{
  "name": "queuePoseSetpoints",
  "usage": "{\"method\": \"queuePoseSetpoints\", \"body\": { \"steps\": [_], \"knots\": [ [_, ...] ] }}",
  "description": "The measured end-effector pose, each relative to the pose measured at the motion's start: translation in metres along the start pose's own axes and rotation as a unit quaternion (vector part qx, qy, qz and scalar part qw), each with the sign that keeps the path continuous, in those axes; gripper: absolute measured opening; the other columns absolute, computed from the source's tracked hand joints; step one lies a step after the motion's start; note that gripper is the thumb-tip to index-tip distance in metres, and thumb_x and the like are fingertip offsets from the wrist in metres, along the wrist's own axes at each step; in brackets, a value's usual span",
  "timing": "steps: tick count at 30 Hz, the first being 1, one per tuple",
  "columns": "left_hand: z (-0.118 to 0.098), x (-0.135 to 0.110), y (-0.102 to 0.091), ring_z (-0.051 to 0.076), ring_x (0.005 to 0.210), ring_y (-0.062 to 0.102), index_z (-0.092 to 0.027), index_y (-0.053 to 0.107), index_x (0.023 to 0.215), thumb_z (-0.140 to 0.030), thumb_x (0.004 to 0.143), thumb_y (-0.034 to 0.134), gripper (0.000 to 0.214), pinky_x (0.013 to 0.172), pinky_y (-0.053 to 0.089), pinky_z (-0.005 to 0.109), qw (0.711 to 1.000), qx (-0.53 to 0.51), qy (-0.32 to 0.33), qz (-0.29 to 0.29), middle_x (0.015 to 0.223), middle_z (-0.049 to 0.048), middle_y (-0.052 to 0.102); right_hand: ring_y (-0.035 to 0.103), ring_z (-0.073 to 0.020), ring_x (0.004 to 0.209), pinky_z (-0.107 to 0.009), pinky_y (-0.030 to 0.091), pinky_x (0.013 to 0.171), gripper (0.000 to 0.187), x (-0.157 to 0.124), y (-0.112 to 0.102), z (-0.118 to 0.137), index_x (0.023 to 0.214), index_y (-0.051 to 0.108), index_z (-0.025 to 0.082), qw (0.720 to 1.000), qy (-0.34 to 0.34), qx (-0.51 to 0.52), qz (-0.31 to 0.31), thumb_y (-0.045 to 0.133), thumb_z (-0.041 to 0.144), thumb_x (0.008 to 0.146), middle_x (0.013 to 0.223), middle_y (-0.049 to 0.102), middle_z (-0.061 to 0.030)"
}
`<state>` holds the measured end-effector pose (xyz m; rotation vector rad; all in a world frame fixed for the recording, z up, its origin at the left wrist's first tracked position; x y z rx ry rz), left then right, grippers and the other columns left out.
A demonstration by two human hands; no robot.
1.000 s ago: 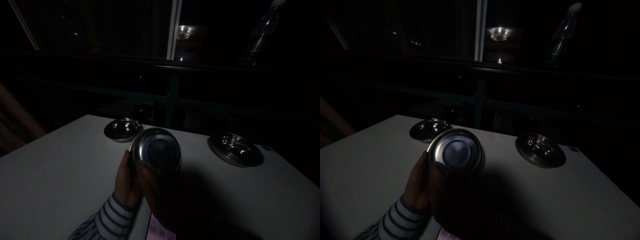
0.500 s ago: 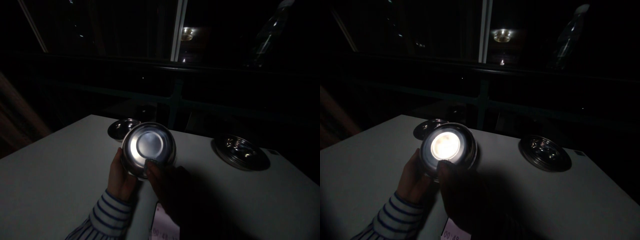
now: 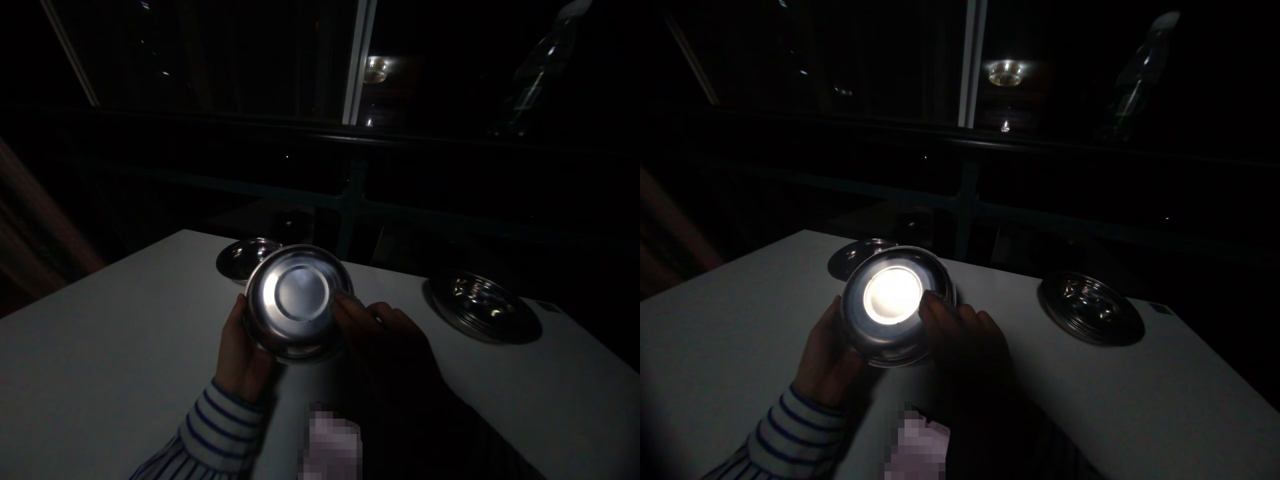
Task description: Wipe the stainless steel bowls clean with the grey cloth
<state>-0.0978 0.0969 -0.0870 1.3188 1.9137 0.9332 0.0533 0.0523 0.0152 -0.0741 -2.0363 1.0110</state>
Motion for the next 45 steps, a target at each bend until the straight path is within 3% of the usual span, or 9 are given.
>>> {"method": "queuePoseSetpoints", "body": {
  "steps": [9,14,19,23,36,45],
  "knots": [
    [0.001,-0.007,-0.011,0.023,0.093,0.063,-0.013,0.064,0.103,-0.031,0.081,0.050,0.032,0.085,0.049,0.035,0.993,0.015,-0.011,-0.114,0.089,0.0073,0.071,0.051,-0.0166,0.075,-0.032,0.038,0.059,0.036,-0.017,0.012,0.017,0.118,0.053,0.014,0.999,-0.044,0.015,-0.011,0.042,0.011,0.084,0.124,0.056,-0.0029],
    [0.007,-0.008,-0.009,0.025,0.092,0.063,-0.013,0.061,0.110,-0.030,0.084,0.045,0.035,0.082,0.051,0.038,0.994,0.032,-0.037,-0.093,0.096,0.0095,0.070,0.056,-0.0177,0.083,-0.033,0.043,0.065,0.039,-0.026,0.015,0.035,0.123,0.050,0.017,0.998,-0.046,0.029,-0.041,0.040,0.015,0.085,0.120,0.058,-0.0050],
    [0.007,-0.009,-0.006,0.024,0.094,0.063,-0.012,0.059,0.114,-0.028,0.085,0.044,0.037,0.082,0.051,0.035,0.995,0.037,-0.031,-0.082,0.101,0.0097,0.068,0.056,-0.0210,0.094,-0.038,0.046,0.073,0.038,-0.024,0.009,0.045,0.122,0.052,0.018,0.999,-0.013,0.029,-0.008,0.037,0.015,0.087,0.130,0.051,-0.0031],
    [0.007,-0.009,-0.005,0.023,0.092,0.063,-0.013,0.060,0.112,-0.028,0.084,0.046,0.035,0.081,0.051,0.035,0.996,0.030,-0.029,-0.081,0.097,0.0089,0.070,0.058,-0.0205,0.090,-0.038,0.046,0.070,0.038,-0.023,0.004,0.051,0.123,0.051,0.017,0.999,-0.007,0.034,-0.003,0.039,0.017,0.088,0.129,0.051,-0.0058],
    [0.006,-0.011,0.000,0.016,0.076,0.065,-0.015,0.064,0.101,-0.025,0.083,0.049,0.026,0.073,0.052,0.027,0.997,-0.002,-0.026,-0.075,0.085,0.0043,0.071,0.060,-0.0202,0.087,-0.036,0.046,0.065,0.032,-0.024,-0.007,0.059,0.117,0.058,0.023,1.000,-0.008,-0.004,-0.028,0.046,0.023,0.088,0.125,0.056,-0.0007],
    [0.010,-0.010,0.006,0.021,0.090,0.064,-0.014,0.063,0.103,-0.029,0.083,0.050,0.029,0.083,0.050,0.031,0.998,-0.002,-0.035,-0.050,0.092,0.0060,0.071,0.059,-0.0193,0.092,-0.035,0.047,0.070,0.033,-0.030,-0.015,0.064,0.119,0.056,0.023,0.998,-0.008,-0.021,-0.061,0.045,0.021,0.088,0.128,0.053,0.0016]
  ]
}}
Point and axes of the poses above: each hand's wrist, its own x-axis towards the middle knuckle, its own y-axis out of the palm, z = x × y, the point moved 10 cm from there along x, towards the middle knuckle
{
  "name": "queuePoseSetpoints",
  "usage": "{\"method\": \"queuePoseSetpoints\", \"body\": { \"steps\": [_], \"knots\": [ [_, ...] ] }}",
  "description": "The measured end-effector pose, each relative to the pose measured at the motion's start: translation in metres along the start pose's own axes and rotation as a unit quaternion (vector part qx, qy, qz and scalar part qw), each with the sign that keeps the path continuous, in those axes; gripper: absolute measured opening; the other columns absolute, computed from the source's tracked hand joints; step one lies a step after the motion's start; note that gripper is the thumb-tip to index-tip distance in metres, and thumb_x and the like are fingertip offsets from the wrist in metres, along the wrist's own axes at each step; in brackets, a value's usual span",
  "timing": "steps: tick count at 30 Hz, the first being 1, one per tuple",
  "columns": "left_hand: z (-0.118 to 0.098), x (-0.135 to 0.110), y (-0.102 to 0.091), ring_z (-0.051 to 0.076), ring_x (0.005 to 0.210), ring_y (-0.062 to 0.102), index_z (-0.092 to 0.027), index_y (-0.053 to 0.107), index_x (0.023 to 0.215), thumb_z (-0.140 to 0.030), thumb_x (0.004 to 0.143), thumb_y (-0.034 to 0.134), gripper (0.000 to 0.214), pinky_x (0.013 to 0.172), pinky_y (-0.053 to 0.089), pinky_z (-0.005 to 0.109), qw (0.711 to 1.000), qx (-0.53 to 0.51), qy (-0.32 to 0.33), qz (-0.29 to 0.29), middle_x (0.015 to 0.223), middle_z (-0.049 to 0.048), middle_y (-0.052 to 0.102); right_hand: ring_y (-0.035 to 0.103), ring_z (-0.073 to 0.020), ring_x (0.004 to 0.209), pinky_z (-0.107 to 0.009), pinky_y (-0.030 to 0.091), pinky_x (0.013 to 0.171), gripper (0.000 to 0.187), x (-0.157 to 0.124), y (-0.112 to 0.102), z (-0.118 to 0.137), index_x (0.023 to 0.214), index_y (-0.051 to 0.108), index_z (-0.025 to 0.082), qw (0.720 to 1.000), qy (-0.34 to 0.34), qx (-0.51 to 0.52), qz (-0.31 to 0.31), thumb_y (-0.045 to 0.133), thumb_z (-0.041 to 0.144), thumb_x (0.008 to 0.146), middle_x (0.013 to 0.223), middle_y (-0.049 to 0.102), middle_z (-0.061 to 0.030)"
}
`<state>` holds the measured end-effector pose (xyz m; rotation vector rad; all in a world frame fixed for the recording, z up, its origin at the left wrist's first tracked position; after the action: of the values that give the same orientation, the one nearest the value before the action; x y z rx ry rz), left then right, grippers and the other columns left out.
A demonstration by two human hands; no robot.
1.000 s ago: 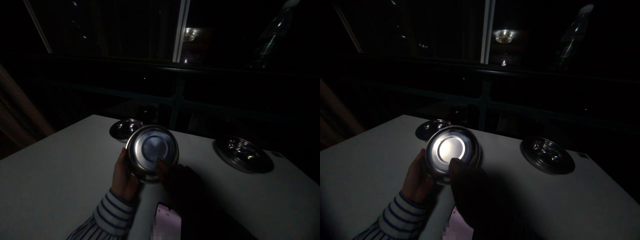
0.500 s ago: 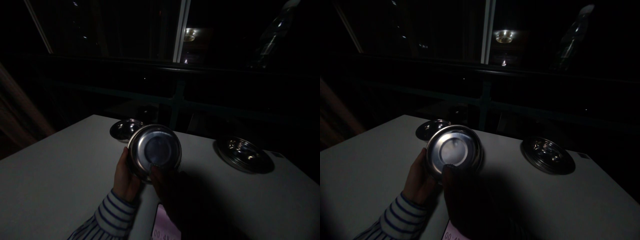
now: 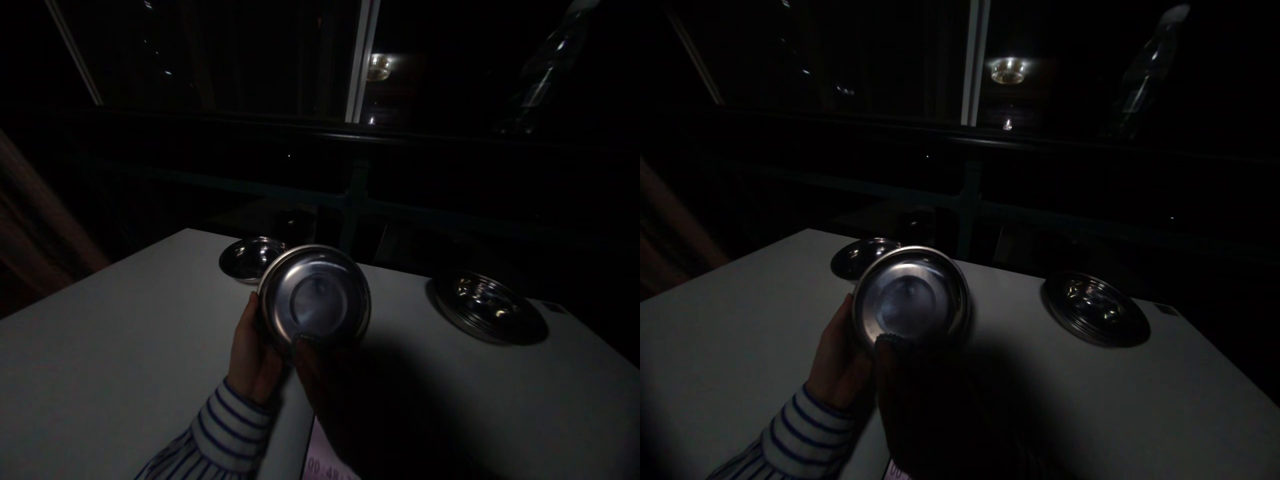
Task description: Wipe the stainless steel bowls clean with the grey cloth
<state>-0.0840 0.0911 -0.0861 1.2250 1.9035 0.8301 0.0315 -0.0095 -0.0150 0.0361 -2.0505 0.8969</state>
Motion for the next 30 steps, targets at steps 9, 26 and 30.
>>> {"method": "queuePoseSetpoints", "body": {
  "steps": [9,26,30],
  "knots": [
    [0.006,-0.002,-0.001,0.022,0.094,0.062,-0.016,0.062,0.106,-0.031,0.083,0.049,0.030,0.083,0.050,0.034,0.999,-0.016,-0.030,0.001,0.093,0.0069,0.070,0.060,-0.0189,0.089,-0.033,0.050,0.068,0.040,0.001,0.002,0.001,0.122,0.054,0.027,0.999,-0.036,0.003,0.032,0.048,0.018,0.084,0.124,0.056,0.0006],
    [0.014,-0.008,0.005,0.024,0.094,0.063,-0.016,0.062,0.107,-0.034,0.083,0.050,0.032,0.085,0.049,0.037,0.999,-0.002,-0.045,0.011,0.091,0.0067,0.071,0.057,-0.0162,0.097,-0.029,0.049,0.078,0.043,0.005,0.007,0.002,0.123,0.052,0.031,0.996,-0.048,0.052,0.054,0.056,0.020,0.081,0.125,0.056,0.0037],
    [0.016,-0.009,0.007,0.025,0.094,0.063,-0.016,0.062,0.106,-0.036,0.081,0.051,0.034,0.084,0.049,0.037,0.998,0.011,-0.050,0.024,0.094,0.0070,0.071,0.055,-0.0168,0.099,-0.034,0.047,0.083,0.029,0.010,0.011,0.001,0.116,0.054,0.027,0.993,-0.062,0.075,0.070,0.051,0.028,0.087,0.124,0.054,-0.0042]
  ]
}}
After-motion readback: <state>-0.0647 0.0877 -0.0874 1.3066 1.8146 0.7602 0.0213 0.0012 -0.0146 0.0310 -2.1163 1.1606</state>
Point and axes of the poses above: each hand's wrist, its own x-axis towards the middle knuckle, its own y-axis out of the palm, z = x × y, the point moved 10 cm from there along x, towards the middle knuckle
